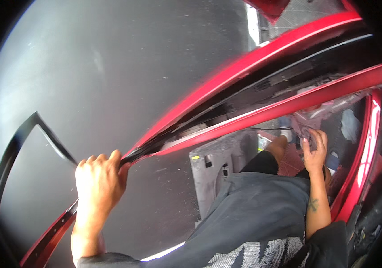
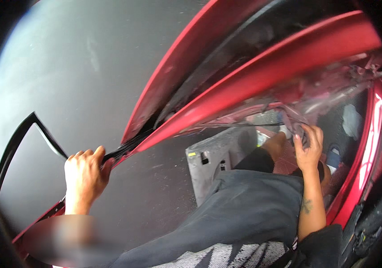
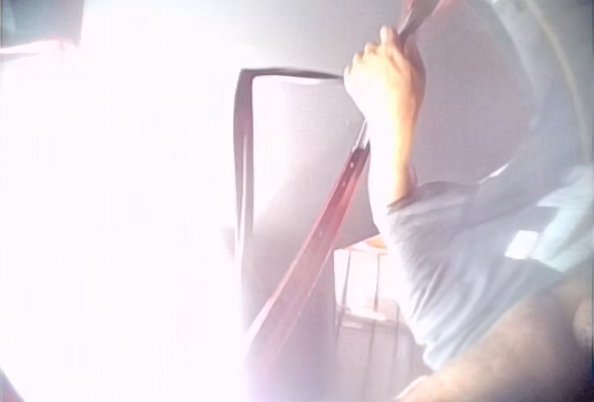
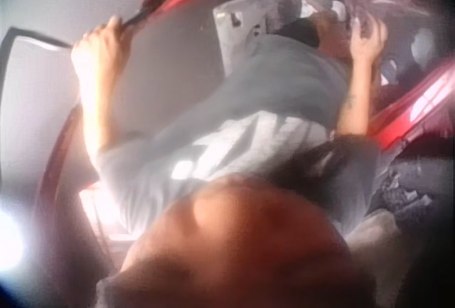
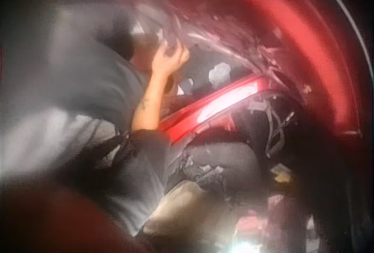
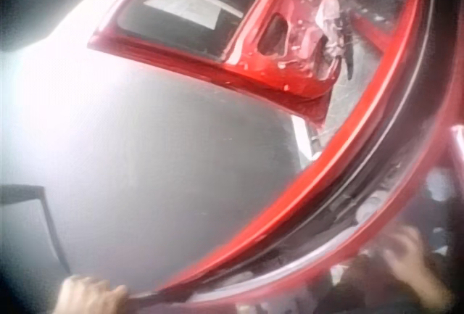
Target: The person installs a black rubber weather stripping along the perimeter of a red car door frame. They align and press the strip into place by hand, working around the curved edges and corners of the door.
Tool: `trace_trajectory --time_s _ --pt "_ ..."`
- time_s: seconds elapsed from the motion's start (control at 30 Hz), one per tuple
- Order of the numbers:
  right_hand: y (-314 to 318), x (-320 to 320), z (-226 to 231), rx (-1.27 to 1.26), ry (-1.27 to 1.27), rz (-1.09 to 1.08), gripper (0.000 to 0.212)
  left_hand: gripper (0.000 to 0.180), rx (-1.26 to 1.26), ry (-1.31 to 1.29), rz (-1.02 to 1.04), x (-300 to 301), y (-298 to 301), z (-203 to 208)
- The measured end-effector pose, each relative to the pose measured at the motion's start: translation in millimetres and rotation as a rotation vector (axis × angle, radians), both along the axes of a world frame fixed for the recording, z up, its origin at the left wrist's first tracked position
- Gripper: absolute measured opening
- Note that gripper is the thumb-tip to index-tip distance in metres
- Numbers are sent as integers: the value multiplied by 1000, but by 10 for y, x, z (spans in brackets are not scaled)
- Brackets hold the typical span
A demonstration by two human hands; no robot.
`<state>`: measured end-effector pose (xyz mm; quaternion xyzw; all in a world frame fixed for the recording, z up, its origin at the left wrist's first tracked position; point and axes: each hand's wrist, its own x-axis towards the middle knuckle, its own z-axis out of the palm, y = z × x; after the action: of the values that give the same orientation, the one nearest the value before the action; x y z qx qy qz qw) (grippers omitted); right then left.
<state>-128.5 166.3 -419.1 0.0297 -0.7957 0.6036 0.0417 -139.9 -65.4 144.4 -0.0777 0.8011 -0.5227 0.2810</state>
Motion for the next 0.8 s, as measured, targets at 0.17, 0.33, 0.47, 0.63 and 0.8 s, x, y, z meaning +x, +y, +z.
trace_trajectory --time_s 0.17,0.33,0.47,0.63,0.8 --pt "-107 190 -9 35 71 -16 44 19 -22 -192 -74 130 -195 49" --pt "-91 227 -128 52 46 62 40 16 -14 -187 -105 281 -282 92" --pt "-44 226 -97 59 63 79 39 17 28 -245 -139 223 -420 95" --pt "66 285 -109 57 12 122 43 17 40 -249 -153 217 -489 67" --pt "87 321 -130 59 15 113 44 19 57 -245 -168 163 -458 43"
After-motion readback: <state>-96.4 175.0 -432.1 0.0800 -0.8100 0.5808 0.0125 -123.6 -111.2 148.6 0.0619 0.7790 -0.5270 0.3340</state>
